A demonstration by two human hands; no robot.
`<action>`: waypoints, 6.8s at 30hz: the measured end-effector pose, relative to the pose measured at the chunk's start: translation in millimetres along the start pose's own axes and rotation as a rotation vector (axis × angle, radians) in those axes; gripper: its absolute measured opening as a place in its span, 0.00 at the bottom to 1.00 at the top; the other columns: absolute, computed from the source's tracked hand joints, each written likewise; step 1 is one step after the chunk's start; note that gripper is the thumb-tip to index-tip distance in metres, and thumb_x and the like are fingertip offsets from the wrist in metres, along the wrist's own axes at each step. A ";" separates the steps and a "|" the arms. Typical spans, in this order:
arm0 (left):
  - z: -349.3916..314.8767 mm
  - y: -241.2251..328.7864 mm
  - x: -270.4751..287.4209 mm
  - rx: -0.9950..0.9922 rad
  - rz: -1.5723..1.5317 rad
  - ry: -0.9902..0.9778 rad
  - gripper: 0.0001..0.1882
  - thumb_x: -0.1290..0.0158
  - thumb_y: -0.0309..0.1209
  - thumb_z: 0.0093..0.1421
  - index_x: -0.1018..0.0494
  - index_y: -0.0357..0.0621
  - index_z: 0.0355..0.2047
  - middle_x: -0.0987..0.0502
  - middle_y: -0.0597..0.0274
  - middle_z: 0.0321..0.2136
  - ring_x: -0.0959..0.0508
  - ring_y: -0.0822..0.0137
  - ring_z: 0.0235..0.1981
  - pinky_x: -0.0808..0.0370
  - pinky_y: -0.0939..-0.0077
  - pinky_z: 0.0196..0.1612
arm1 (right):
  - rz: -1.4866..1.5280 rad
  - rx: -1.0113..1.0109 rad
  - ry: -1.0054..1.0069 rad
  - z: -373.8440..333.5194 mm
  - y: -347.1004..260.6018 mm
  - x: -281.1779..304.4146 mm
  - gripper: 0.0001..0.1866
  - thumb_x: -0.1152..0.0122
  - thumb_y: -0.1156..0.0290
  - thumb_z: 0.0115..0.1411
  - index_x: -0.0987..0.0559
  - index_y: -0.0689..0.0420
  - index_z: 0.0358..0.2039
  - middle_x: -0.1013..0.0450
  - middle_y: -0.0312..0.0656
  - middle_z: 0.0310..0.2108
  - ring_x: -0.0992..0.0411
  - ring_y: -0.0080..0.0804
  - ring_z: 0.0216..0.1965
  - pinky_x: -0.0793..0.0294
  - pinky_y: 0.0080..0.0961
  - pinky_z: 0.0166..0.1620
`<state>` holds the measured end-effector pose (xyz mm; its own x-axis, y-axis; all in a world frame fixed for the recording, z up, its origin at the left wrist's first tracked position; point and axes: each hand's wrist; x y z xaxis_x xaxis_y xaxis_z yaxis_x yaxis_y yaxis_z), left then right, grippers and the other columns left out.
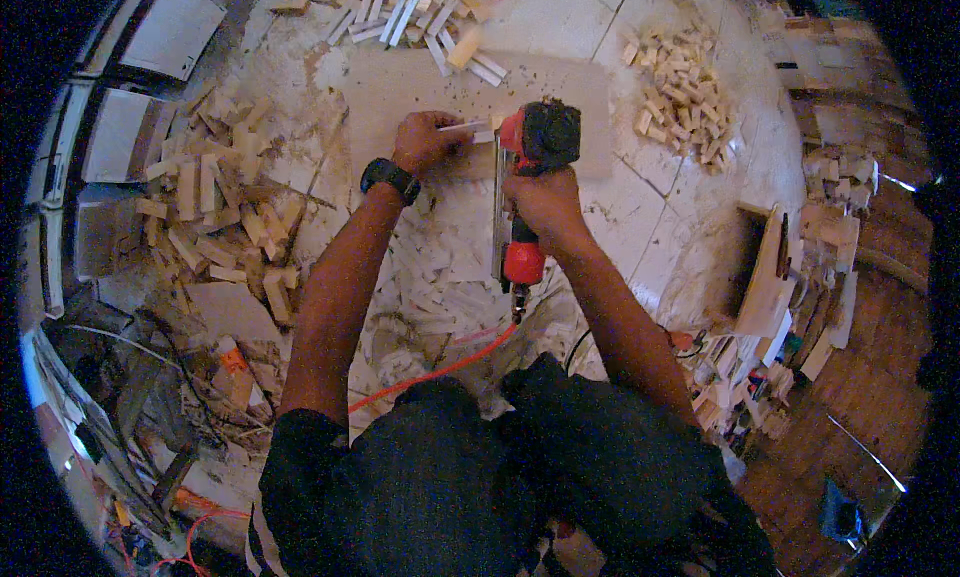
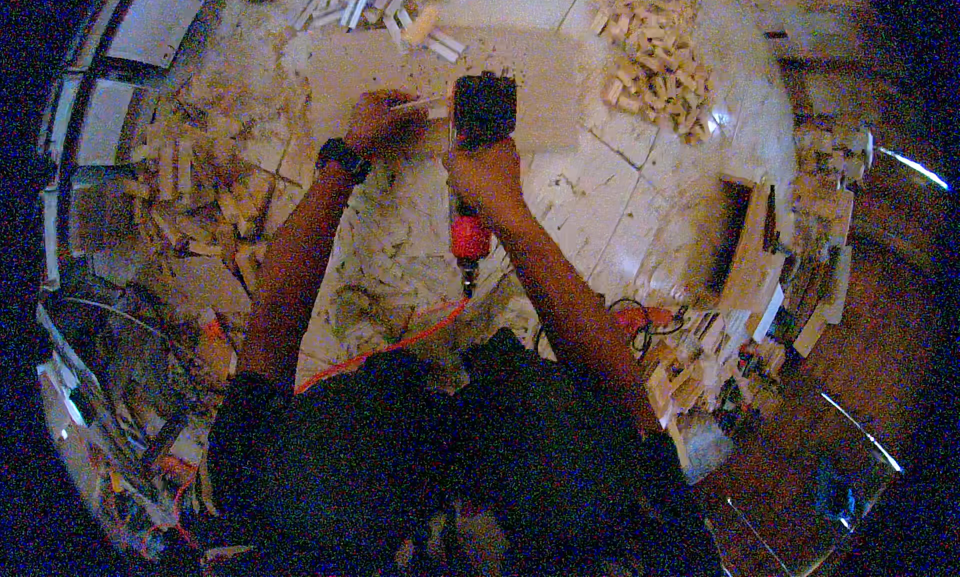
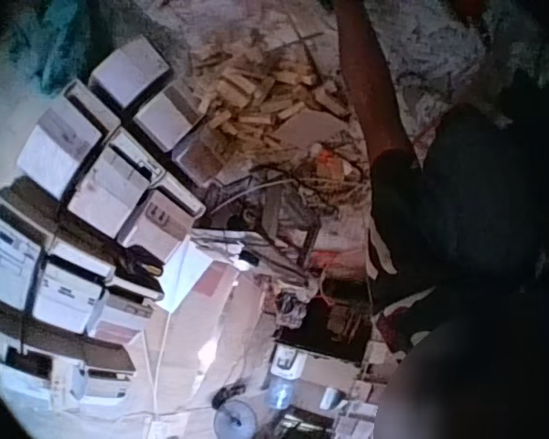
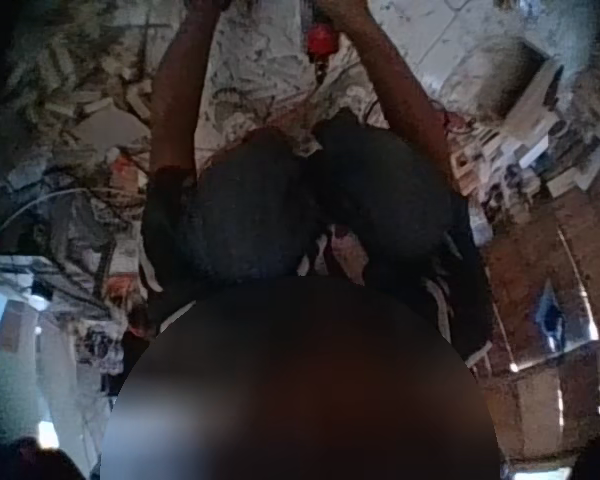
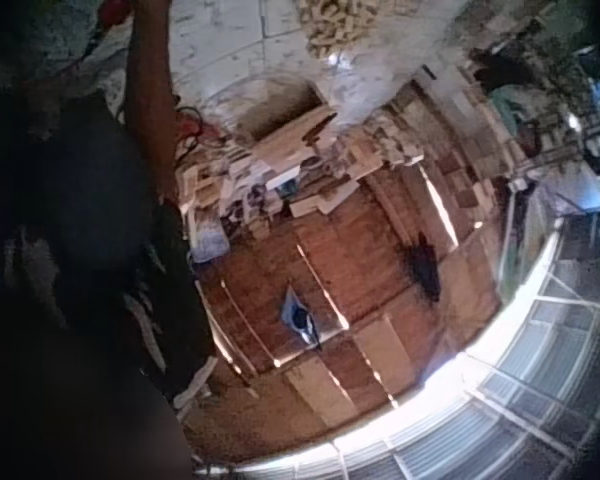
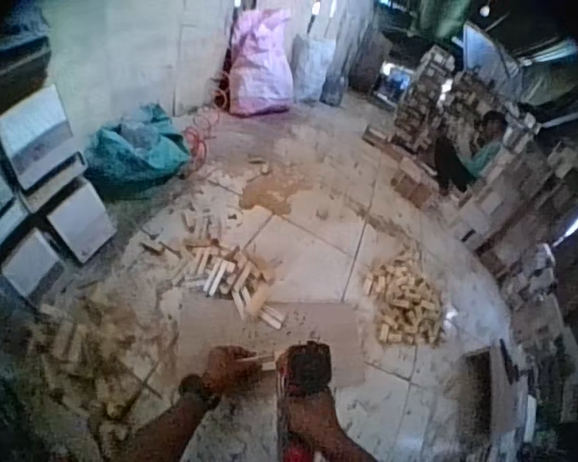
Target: The person repeatedly picks small wooden blocks and uses a red pneumatic nail gun to fasten them onto a flat board. The person holds each block in place with one hand while firing the nail gun with the other, then places the fastened block aside and repeats the process.
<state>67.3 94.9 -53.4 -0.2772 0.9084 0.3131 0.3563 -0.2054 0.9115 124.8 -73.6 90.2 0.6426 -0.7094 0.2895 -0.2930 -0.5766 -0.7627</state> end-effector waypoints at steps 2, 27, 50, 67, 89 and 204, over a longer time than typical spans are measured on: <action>1.9 -0.4 -0.9 -0.089 0.137 0.019 0.12 0.44 0.35 0.53 0.22 0.41 0.35 0.20 0.59 0.25 0.21 0.71 0.25 0.24 0.75 0.31 | -0.066 0.068 0.023 3.3 3.3 0.0 0.09 0.46 0.81 0.43 0.30 0.56 0.27 0.34 0.33 0.17 0.36 0.23 0.16 0.34 0.23 0.20; -58.0 40.0 -34.2 0.164 -0.270 0.403 0.34 0.36 0.25 0.45 0.41 0.37 0.50 0.24 0.53 0.24 0.25 0.69 0.19 0.26 0.77 0.20 | 0.438 0.013 0.066 -40.8 40.1 49.2 0.17 0.41 0.82 0.45 0.28 0.57 0.38 0.31 0.37 0.22 0.31 0.26 0.18 0.27 0.25 0.23; -34.8 36.7 -31.7 0.103 -0.079 0.404 0.33 0.33 0.26 0.40 0.37 0.41 0.46 0.22 0.53 0.25 0.22 0.67 0.20 0.25 0.71 0.23 | 0.230 0.056 -0.004 -24.6 29.6 18.1 0.13 0.44 0.79 0.44 0.30 0.58 0.33 0.32 0.35 0.22 0.32 0.26 0.20 0.29 0.26 0.24; -23.0 14.8 -32.4 0.080 0.231 0.395 0.30 0.33 0.38 0.40 0.30 0.41 0.43 0.22 0.52 0.30 0.21 0.58 0.29 0.24 0.68 0.35 | 0.256 0.096 0.082 -22.0 32.3 14.1 0.11 0.43 0.80 0.42 0.28 0.58 0.30 0.32 0.35 0.20 0.32 0.26 0.18 0.29 0.26 0.22; 19.3 97.1 54.4 -0.021 -0.379 0.359 0.30 0.51 0.27 0.59 0.46 0.45 0.62 0.26 0.60 0.25 0.27 0.72 0.23 0.26 0.77 0.21 | 0.588 0.004 0.224 -37.9 52.2 78.6 0.16 0.42 0.81 0.44 0.26 0.58 0.37 0.31 0.37 0.19 0.31 0.27 0.17 0.28 0.25 0.21; -61.4 28.3 -26.7 0.106 -0.708 0.461 0.13 0.46 0.20 0.54 0.33 0.30 0.39 0.24 0.53 0.29 0.22 0.67 0.28 0.21 0.77 0.35 | 0.545 -0.057 0.151 -40.6 49.5 73.4 0.18 0.42 0.82 0.44 0.27 0.59 0.39 0.29 0.38 0.25 0.30 0.27 0.19 0.26 0.26 0.23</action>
<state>30.0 42.5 -19.6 -0.7934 0.5661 -0.2236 0.0371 0.4116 0.9106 128.7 -170.7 97.2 0.2806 -0.9583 -0.0542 -0.5945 -0.1292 -0.7936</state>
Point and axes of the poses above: each hand's wrist, its own z-axis towards the middle knuckle, its own x-axis out of the back of the hand, y = z × x
